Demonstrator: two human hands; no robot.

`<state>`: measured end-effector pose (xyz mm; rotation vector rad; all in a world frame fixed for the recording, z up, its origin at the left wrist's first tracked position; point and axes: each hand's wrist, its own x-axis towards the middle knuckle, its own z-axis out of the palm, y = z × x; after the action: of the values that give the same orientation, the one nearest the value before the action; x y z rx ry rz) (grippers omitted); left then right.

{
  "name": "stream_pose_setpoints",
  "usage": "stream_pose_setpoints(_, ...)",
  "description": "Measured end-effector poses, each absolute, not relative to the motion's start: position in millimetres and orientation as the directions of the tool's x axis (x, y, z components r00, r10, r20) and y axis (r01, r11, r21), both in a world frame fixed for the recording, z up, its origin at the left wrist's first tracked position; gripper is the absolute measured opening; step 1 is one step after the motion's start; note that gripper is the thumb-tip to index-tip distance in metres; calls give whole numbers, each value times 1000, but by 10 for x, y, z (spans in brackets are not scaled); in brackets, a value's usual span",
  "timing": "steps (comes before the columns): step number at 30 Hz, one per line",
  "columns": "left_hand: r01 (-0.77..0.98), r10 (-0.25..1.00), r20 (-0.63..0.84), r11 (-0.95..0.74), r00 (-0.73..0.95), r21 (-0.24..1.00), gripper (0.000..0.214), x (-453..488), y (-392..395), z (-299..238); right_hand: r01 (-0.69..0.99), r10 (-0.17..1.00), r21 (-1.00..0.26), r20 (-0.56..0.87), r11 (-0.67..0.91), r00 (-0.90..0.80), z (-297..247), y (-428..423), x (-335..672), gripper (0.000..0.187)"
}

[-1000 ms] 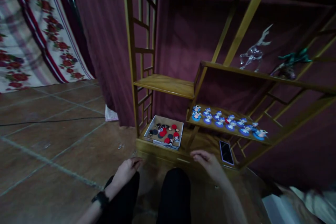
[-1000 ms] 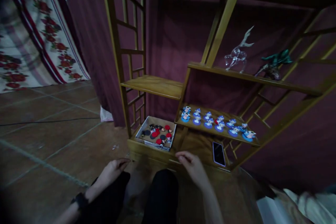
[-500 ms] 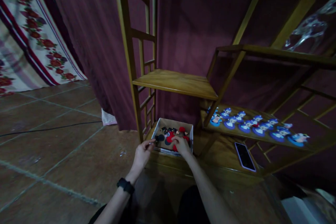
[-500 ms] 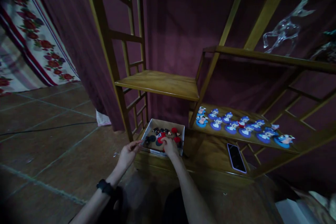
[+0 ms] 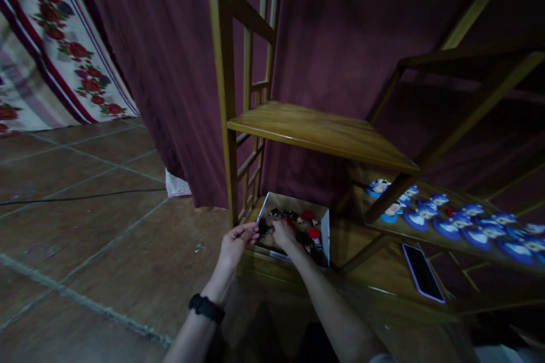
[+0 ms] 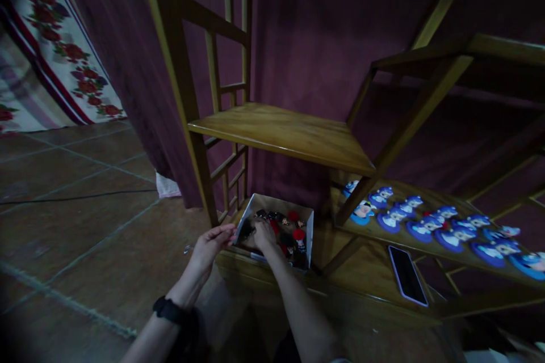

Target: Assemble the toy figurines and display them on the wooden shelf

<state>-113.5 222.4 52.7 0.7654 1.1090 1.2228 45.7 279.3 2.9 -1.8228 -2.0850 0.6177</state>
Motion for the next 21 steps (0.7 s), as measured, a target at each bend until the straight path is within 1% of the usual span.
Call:
stream_pose_setpoints(3,-384,948,-316,305,37,871,22,-1070,2188,497,757,1000,-654,7,21,-22,63,2732,597,30)
stream_pose_setpoints(5,-391,931,-359,357,72,848,20,-999,2143,487,724,997,-690,50,-2,50,77,2617,720,30)
stream_pose_setpoints(6,-390,924,-373,376,85,841,19,-964,2120,488,725,996,-689,48,-21,75,81,2544,781,30)
stream_pose_setpoints(8,-391,917,-387,391,92,833,19,-912,2082,500,749,996,-659,3,-69,94,92,2393,879,30)
stream_pose_setpoints(10,-399,921,-384,380,73,835,19,-895,2061,513,797,996,-598,-22,-81,85,117,2276,927,28)
stream_pose_setpoints(13,-410,922,-384,366,41,835,19,-923,2060,512,873,1000,-487,-6,-4,2,176,2217,883,25)
stream_pose_setpoints(17,-431,907,-416,404,70,807,22,-982,2094,479,917,992,-381,-9,114,-127,194,2315,693,26)
stream_pose_setpoints(21,-431,903,-421,414,84,802,21,-1021,2157,472,936,989,-329,-33,127,-145,120,2443,536,30)
